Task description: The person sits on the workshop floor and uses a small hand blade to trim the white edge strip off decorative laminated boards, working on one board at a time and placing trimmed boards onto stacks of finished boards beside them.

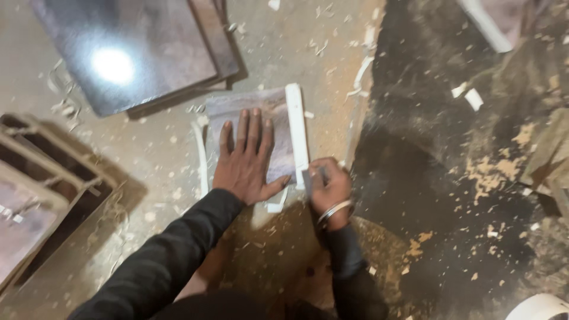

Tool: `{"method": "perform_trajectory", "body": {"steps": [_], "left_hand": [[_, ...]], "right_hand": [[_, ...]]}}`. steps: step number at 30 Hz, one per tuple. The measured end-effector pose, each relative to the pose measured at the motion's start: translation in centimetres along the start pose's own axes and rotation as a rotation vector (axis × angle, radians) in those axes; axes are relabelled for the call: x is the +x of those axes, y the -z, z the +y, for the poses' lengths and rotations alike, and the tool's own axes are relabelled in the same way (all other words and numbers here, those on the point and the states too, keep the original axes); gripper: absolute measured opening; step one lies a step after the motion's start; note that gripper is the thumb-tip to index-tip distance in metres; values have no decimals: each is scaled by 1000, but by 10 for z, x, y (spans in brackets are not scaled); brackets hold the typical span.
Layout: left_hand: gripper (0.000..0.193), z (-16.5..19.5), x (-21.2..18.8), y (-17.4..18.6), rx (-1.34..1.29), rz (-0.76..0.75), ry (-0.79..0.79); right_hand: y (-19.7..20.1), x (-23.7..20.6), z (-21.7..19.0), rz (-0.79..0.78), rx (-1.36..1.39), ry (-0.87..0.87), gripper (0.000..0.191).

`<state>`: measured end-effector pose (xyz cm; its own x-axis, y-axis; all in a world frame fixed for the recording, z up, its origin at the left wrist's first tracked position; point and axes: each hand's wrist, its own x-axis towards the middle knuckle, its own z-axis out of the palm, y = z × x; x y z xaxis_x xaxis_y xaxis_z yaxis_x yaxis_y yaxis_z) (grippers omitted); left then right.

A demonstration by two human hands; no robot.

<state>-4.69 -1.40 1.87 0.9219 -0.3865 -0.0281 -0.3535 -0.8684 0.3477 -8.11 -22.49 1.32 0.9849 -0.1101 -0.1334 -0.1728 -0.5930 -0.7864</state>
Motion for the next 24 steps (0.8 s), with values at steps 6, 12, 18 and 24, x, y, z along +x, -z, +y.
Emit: {"method": "perform_trajectory", "body": {"steps": [6, 12, 18, 24], "left_hand": [[109, 0, 0, 0, 31, 0, -6], [110, 0, 0, -1, 20, 26, -6], [110, 0, -1, -3, 17, 23, -2], [110, -1, -1, -4, 25, -15, -7]], "right_hand": [[4, 6, 0, -36, -43, -23, 6], [-4, 8, -1, 21, 44, -53, 7], [-6, 8, -2, 39, -95, -32, 8], [-2, 19, -5, -10, -85, 45, 8]]}}
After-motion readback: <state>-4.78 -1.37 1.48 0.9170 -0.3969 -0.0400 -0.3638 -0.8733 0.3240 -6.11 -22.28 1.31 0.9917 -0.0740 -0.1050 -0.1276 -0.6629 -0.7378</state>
